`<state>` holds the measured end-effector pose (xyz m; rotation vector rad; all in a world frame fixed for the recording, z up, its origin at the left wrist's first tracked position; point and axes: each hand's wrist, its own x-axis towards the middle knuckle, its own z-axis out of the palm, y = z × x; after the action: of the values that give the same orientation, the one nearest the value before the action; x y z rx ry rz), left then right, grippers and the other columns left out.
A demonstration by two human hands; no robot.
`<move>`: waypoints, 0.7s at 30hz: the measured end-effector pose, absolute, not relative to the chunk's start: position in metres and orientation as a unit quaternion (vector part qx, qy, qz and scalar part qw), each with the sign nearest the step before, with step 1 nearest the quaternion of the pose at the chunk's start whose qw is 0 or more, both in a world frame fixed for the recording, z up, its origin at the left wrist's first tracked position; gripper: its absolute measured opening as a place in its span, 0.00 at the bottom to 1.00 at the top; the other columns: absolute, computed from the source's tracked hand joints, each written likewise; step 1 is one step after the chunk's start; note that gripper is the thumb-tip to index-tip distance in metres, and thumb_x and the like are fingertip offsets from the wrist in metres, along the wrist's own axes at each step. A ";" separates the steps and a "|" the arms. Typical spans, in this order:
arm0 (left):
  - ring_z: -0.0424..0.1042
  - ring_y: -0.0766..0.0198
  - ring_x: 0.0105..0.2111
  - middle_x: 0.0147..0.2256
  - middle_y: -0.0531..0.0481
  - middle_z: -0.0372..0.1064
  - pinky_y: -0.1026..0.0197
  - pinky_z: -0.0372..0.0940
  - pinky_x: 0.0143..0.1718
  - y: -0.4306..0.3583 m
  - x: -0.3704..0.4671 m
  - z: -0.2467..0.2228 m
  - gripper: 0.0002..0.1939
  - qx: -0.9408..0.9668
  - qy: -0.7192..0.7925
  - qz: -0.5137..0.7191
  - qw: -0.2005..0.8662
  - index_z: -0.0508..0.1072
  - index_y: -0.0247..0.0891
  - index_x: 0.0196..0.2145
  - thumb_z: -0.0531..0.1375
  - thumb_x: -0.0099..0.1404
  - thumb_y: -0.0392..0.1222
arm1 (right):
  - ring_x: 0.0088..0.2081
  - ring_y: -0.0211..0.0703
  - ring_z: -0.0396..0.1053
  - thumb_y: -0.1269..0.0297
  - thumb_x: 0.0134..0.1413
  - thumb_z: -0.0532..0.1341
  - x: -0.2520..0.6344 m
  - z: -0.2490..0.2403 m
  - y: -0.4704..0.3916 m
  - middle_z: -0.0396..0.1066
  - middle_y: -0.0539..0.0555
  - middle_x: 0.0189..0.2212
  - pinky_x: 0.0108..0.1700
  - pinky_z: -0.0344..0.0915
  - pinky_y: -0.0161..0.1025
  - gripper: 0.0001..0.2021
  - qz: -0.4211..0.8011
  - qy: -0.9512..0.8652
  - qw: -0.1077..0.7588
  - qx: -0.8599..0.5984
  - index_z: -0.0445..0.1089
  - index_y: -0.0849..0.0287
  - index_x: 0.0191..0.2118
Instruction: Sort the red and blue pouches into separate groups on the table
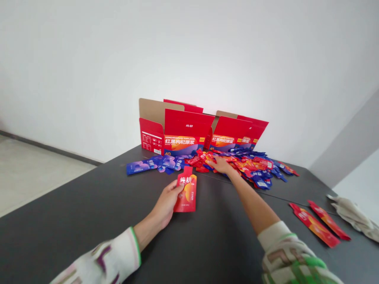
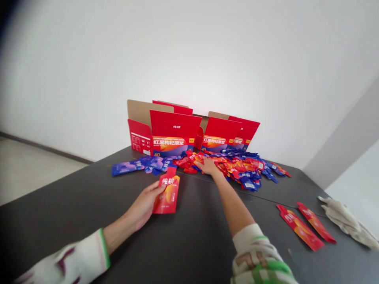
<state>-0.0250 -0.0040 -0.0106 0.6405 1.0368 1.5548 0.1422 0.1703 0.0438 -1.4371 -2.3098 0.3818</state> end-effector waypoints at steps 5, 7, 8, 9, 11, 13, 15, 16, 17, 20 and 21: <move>0.75 0.61 0.28 0.33 0.47 0.76 0.61 0.68 0.32 0.026 -0.032 -0.022 0.15 0.260 0.441 0.678 0.528 0.73 0.36 0.42 0.64 0.55 0.38 | 0.50 0.50 0.66 0.55 0.60 0.59 0.131 0.017 0.187 0.69 0.62 0.48 0.53 0.61 0.45 0.18 0.064 -0.815 0.166 -0.551 0.70 0.64 0.49; 0.75 0.61 0.28 0.32 0.48 0.75 0.61 0.69 0.32 0.034 -0.035 -0.028 0.14 0.256 0.443 0.682 0.522 0.73 0.36 0.41 0.63 0.55 0.37 | 0.46 0.51 0.69 0.55 0.63 0.55 0.134 0.020 0.185 0.71 0.64 0.43 0.49 0.63 0.41 0.18 0.045 -0.808 0.167 -0.564 0.72 0.65 0.46; 0.75 0.61 0.29 0.32 0.48 0.75 0.61 0.69 0.32 0.036 -0.035 -0.031 0.14 0.252 0.442 0.686 0.520 0.73 0.37 0.41 0.62 0.56 0.37 | 0.44 0.51 0.70 0.56 0.64 0.52 0.137 0.023 0.180 0.72 0.65 0.41 0.47 0.63 0.40 0.19 0.037 -0.804 0.169 -0.570 0.73 0.66 0.44; 0.75 0.62 0.29 0.33 0.48 0.75 0.61 0.69 0.33 0.039 -0.034 -0.034 0.13 0.249 0.441 0.690 0.517 0.72 0.37 0.41 0.61 0.56 0.36 | 0.43 0.50 0.70 0.57 0.66 0.49 0.140 0.027 0.172 0.72 0.65 0.40 0.45 0.63 0.40 0.20 0.031 -0.799 0.172 -0.575 0.74 0.67 0.43; 0.75 0.62 0.30 0.34 0.49 0.75 0.60 0.69 0.35 0.043 -0.028 -0.038 0.13 0.244 0.432 0.699 0.515 0.71 0.39 0.42 0.60 0.57 0.36 | 0.42 0.49 0.70 0.59 0.67 0.46 0.148 0.032 0.144 0.72 0.64 0.41 0.45 0.63 0.39 0.21 0.013 -0.795 0.195 -0.575 0.73 0.65 0.46; 0.75 0.63 0.33 0.36 0.49 0.75 0.60 0.69 0.38 0.044 -0.016 -0.040 0.14 0.244 0.416 0.707 0.518 0.70 0.40 0.43 0.59 0.58 0.37 | 0.46 0.46 0.68 0.62 0.68 0.45 0.153 0.030 0.104 0.71 0.60 0.45 0.47 0.64 0.38 0.19 -0.014 -0.803 0.228 -0.551 0.68 0.59 0.54; 0.74 0.63 0.37 0.39 0.49 0.74 0.59 0.68 0.43 0.043 0.001 -0.040 0.15 0.249 0.396 0.712 0.524 0.69 0.42 0.45 0.58 0.58 0.38 | 0.51 0.47 0.64 0.67 0.66 0.46 0.155 0.017 0.060 0.67 0.60 0.51 0.48 0.65 0.39 0.21 -0.035 -0.822 0.235 -0.518 0.60 0.58 0.61; 0.74 0.63 0.40 0.41 0.50 0.74 0.59 0.67 0.45 0.042 0.010 -0.039 0.15 0.253 0.386 0.714 0.527 0.68 0.43 0.45 0.58 0.59 0.38 | 0.54 0.49 0.62 0.72 0.63 0.46 0.155 0.008 0.041 0.63 0.62 0.55 0.48 0.65 0.41 0.23 -0.035 -0.830 0.222 -0.510 0.56 0.60 0.63; 0.73 0.63 0.42 0.43 0.50 0.73 0.59 0.66 0.48 0.039 0.019 -0.038 0.15 0.257 0.377 0.714 0.532 0.68 0.44 0.46 0.58 0.60 0.40 | 0.57 0.51 0.59 0.76 0.60 0.46 0.155 -0.002 0.025 0.58 0.64 0.59 0.49 0.66 0.43 0.27 -0.028 -0.836 0.205 -0.508 0.53 0.63 0.64; 0.71 0.62 0.46 0.46 0.49 0.72 0.58 0.63 0.52 0.028 0.044 -0.031 0.16 0.280 0.355 0.697 0.556 0.68 0.43 0.46 0.59 0.61 0.46 | 0.62 0.58 0.51 0.82 0.51 0.46 0.154 -0.030 0.000 0.45 0.67 0.64 0.52 0.63 0.54 0.35 0.012 -0.839 0.194 -0.508 0.45 0.66 0.67; 0.71 0.60 0.47 0.46 0.47 0.72 0.57 0.63 0.52 0.024 0.050 -0.029 0.16 0.290 0.351 0.686 0.567 0.69 0.41 0.45 0.60 0.60 0.47 | 0.62 0.59 0.49 0.81 0.50 0.46 0.154 -0.037 -0.002 0.43 0.67 0.65 0.54 0.60 0.58 0.36 0.026 -0.838 0.211 -0.503 0.44 0.65 0.67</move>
<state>0.0497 0.0238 -0.0289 0.6818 0.8257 1.6120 0.1541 -0.0020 -0.0365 -1.3982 -2.3270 0.0712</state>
